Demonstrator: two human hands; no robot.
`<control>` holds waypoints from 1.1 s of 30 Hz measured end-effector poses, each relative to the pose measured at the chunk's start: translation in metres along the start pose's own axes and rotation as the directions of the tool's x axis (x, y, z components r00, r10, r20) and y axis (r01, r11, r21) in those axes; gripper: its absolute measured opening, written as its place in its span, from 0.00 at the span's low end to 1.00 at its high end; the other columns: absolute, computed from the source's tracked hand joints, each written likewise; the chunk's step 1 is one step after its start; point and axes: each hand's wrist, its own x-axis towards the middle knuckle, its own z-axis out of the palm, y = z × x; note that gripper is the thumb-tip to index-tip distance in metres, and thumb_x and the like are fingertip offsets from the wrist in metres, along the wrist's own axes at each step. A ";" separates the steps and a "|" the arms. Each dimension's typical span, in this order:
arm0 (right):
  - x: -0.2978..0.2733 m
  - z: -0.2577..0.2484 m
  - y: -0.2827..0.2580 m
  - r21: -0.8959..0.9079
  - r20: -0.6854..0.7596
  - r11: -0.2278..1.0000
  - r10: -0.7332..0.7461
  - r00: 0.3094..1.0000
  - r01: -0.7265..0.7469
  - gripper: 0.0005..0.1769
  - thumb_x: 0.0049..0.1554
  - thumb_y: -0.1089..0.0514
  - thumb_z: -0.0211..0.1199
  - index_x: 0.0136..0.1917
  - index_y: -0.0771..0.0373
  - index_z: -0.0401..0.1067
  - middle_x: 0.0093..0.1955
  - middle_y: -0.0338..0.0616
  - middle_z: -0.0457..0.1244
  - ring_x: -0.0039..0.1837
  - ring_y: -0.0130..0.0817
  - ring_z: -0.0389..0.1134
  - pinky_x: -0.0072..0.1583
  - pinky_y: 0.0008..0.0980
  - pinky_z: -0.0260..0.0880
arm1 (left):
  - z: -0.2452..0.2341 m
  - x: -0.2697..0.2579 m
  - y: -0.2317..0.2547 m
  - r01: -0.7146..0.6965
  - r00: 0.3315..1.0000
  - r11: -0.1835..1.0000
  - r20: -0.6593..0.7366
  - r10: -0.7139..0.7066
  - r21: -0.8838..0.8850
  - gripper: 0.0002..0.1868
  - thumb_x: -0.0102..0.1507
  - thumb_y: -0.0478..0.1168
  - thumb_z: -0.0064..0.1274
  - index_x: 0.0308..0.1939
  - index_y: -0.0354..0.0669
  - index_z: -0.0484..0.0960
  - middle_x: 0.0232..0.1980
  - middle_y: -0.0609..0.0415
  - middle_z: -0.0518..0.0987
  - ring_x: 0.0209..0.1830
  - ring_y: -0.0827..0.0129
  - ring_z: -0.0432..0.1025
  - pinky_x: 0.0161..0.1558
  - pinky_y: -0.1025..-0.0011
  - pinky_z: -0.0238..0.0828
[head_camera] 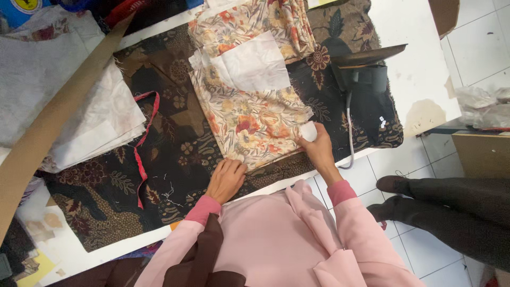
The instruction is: The person irons a piece of floral-patterned fabric using a cardboard template and a steam iron. The person folds the fabric, places it on the table, and repeats the ironing process on multiple pieces.
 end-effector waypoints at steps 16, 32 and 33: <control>-0.034 0.001 -0.026 -0.717 -0.033 0.651 -0.389 0.921 0.250 0.35 0.47 0.60 0.74 0.66 0.62 0.66 0.60 0.58 0.64 0.61 0.54 0.63 0.59 0.46 0.62 | -0.007 0.000 -0.005 -0.099 0.995 0.995 0.004 0.099 0.032 0.13 0.56 0.34 0.57 0.45 0.42 0.79 0.41 0.53 0.75 0.46 0.58 0.72 0.53 0.60 0.72; -0.057 0.015 -0.022 -0.435 0.329 0.466 -0.715 0.617 0.771 0.16 0.55 0.54 0.69 0.56 0.60 0.73 0.54 0.42 0.66 0.54 0.43 0.67 0.56 0.41 0.66 | -0.020 0.000 -0.012 -0.089 0.995 0.996 0.049 0.088 0.023 0.16 0.58 0.38 0.53 0.48 0.34 0.78 0.49 0.45 0.74 0.51 0.51 0.74 0.47 0.62 0.74; -0.056 0.016 -0.022 -0.440 0.316 0.467 -0.719 0.619 0.767 0.17 0.55 0.54 0.69 0.56 0.60 0.73 0.54 0.42 0.66 0.54 0.43 0.67 0.55 0.41 0.66 | -0.021 0.001 -0.015 -0.092 0.994 0.996 0.055 0.092 -0.011 0.19 0.56 0.40 0.55 0.48 0.32 0.77 0.50 0.44 0.74 0.50 0.50 0.74 0.47 0.61 0.74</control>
